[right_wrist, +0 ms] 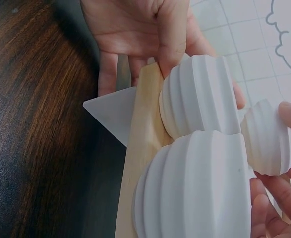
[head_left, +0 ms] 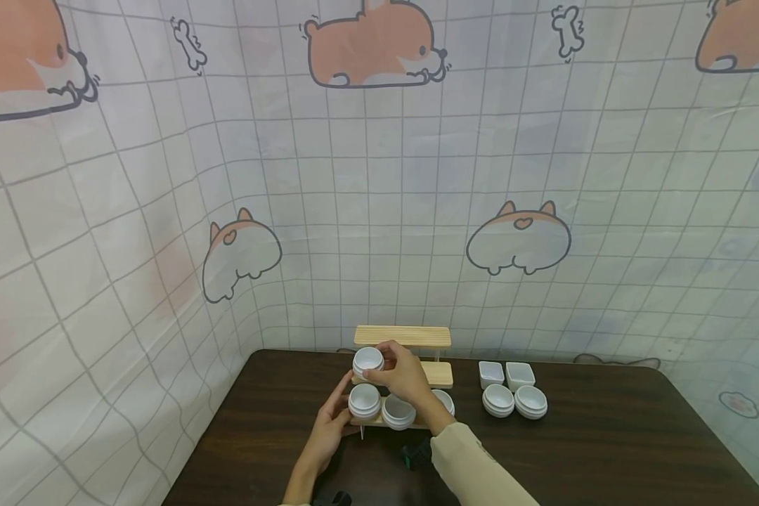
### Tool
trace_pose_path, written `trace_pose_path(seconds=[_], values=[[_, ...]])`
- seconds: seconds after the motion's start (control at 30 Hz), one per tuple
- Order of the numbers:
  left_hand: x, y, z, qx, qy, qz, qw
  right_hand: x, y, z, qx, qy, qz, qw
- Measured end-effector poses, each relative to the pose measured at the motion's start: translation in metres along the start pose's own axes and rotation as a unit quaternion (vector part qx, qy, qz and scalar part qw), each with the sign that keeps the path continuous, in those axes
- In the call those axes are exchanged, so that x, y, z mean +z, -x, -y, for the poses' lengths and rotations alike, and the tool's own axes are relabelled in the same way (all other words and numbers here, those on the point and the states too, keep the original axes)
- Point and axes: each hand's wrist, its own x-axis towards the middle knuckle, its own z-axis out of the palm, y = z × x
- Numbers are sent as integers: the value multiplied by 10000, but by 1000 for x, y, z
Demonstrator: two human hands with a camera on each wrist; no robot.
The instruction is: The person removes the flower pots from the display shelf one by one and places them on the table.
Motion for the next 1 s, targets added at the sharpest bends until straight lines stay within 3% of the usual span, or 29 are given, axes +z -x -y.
trace_pose_path(seconds=[1.0], values=[[0, -1, 0, 37, 77, 30, 10000, -20, 16, 4, 123, -466, -206, 9986]])
